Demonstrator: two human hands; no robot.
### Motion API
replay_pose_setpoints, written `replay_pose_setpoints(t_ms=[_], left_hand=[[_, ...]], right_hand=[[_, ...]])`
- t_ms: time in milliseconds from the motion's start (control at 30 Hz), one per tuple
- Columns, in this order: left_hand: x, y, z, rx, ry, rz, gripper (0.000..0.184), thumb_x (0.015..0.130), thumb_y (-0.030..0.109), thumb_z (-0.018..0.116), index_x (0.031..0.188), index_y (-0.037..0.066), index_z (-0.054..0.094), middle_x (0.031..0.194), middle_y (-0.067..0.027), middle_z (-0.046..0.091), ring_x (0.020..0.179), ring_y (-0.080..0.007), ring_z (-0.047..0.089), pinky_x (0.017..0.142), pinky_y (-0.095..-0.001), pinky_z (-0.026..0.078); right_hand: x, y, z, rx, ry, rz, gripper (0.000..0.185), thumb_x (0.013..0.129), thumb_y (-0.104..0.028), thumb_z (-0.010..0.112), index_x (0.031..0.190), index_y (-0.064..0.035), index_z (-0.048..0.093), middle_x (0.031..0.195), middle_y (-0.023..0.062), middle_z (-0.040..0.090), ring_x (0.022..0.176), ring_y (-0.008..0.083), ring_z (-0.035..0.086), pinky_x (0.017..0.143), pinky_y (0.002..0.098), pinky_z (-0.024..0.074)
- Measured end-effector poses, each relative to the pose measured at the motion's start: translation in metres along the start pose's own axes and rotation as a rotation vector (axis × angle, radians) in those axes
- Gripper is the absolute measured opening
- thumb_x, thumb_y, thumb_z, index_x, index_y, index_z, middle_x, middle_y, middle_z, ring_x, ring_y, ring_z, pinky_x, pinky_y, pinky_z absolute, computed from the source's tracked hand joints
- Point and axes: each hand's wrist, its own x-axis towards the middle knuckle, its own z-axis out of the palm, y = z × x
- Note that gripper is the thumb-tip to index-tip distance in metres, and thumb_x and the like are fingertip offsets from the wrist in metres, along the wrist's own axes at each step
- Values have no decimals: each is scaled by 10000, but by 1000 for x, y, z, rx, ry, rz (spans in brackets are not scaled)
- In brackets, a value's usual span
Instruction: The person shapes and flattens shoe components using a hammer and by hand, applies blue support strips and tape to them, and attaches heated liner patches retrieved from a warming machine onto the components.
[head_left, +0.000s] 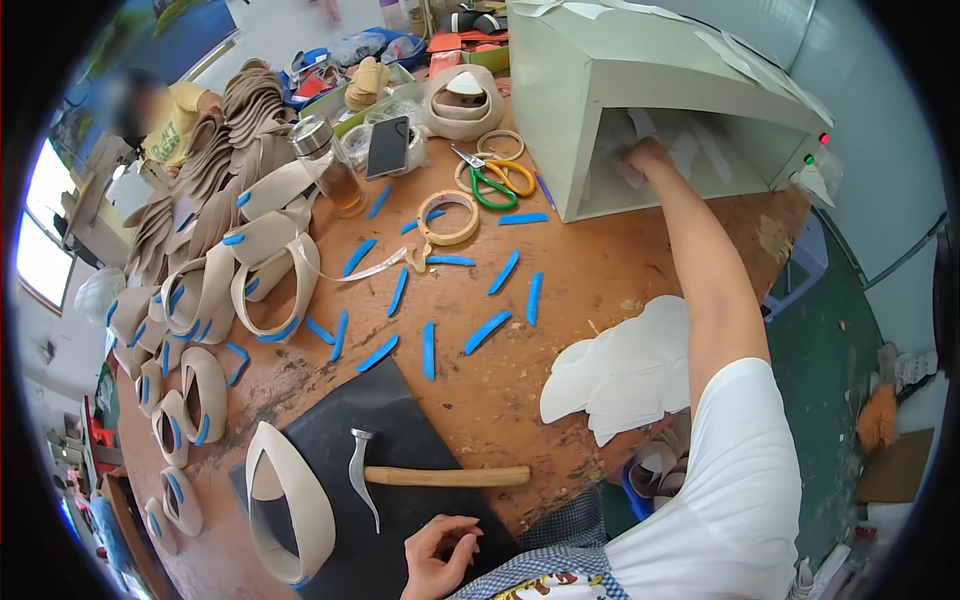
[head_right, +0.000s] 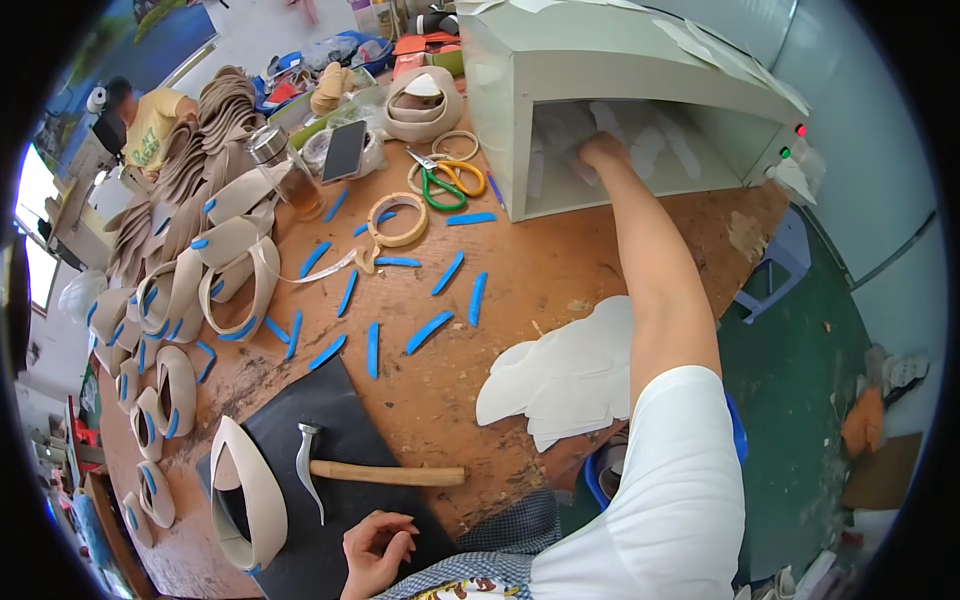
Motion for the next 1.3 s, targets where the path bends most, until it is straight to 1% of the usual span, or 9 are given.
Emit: replay_pose_setpoints(t_ms=[167, 267, 367, 600, 800, 933, 1000, 1167, 1300], left_hand=[[-2, -21, -15, 41, -62, -73, 266, 920, 3, 604, 1179, -56, 614, 1048, -177, 671, 805, -161, 665, 574, -226, 542], [4, -2, -3, -21, 12, -27, 146, 908, -75, 569, 1021, -66, 661, 857, -100, 690, 645, -106, 641, 538, -213, 520], [3, -12, -8, -30, -38, 21, 171, 930, -54, 593, 1086, -65, 662, 943, -107, 681, 705, -89, 649, 546, -196, 527], [2, -15, -12, -56, -87, 20, 165, 935, -30, 600, 1089, -44, 659, 928, -95, 685, 735, -107, 657, 581, -217, 539], [6, -10, -3, 34, -104, 77, 151, 933, -4, 622, 1077, -15, 667, 908, -70, 690, 744, -91, 637, 618, -213, 509], [17, 46, 20, 392, -45, 609, 215, 875, -19, 679, 1086, 19, 663, 896, -77, 676, 741, -124, 652, 675, -261, 535], [18, 70, 28, 370, 2, 602, 183, 947, 179, 670, 1019, 12, 651, 916, -92, 675, 775, -146, 661, 654, -326, 511], [13, 68, -5, -413, -336, -247, 795, 1017, 651, 320, 1282, -58, 561, 1081, -167, 670, 925, -214, 670, 806, -369, 570], [-16, 54, -42, -725, -408, -350, 584, 1060, 513, 374, 1301, 9, 545, 1201, -83, 652, 1086, -189, 650, 925, -334, 536]], right_hand=[[3, 8, 8, 138, 143, 15, 472, 803, -207, 672, 1235, -15, 655, 1299, 203, 635, 1236, 339, 599, 987, 408, 510], [14, 26, 21, 40, 402, -103, 366, 773, -158, 702, 1100, 4, 713, 1121, 239, 703, 977, 365, 716, 800, 424, 585], [-3, 16, 12, 218, 493, -113, 375, 789, -122, 670, 1141, 7, 688, 1193, 234, 676, 1158, 372, 639, 964, 428, 525], [-84, -6, -78, 125, -80, -221, 268, 706, 38, 766, 946, 77, 653, 902, 203, 723, 812, 298, 748, 580, 386, 637], [-282, -12, -143, -19, -286, -608, 362, 737, 16, 695, 1085, 31, 597, 771, 102, 666, 701, 171, 643, 607, 337, 536], [-383, -17, -140, 32, -327, -871, 369, 766, -54, 666, 1117, 39, 598, 788, 135, 680, 716, 220, 667, 651, 327, 515], [-432, -26, -136, 14, -410, -951, 376, 768, -26, 655, 1133, 36, 591, 825, 135, 685, 728, 242, 672, 647, 338, 522], [-525, -26, -70, -176, -49, -1521, 382, 770, -43, 666, 1143, 1, 598, 852, 114, 641, 736, 239, 665, 623, 337, 531], [-594, -31, -31, -243, 64, -1795, 303, 789, -113, 649, 1078, -23, 634, 793, 54, 575, 657, 187, 616, 545, 284, 499]])
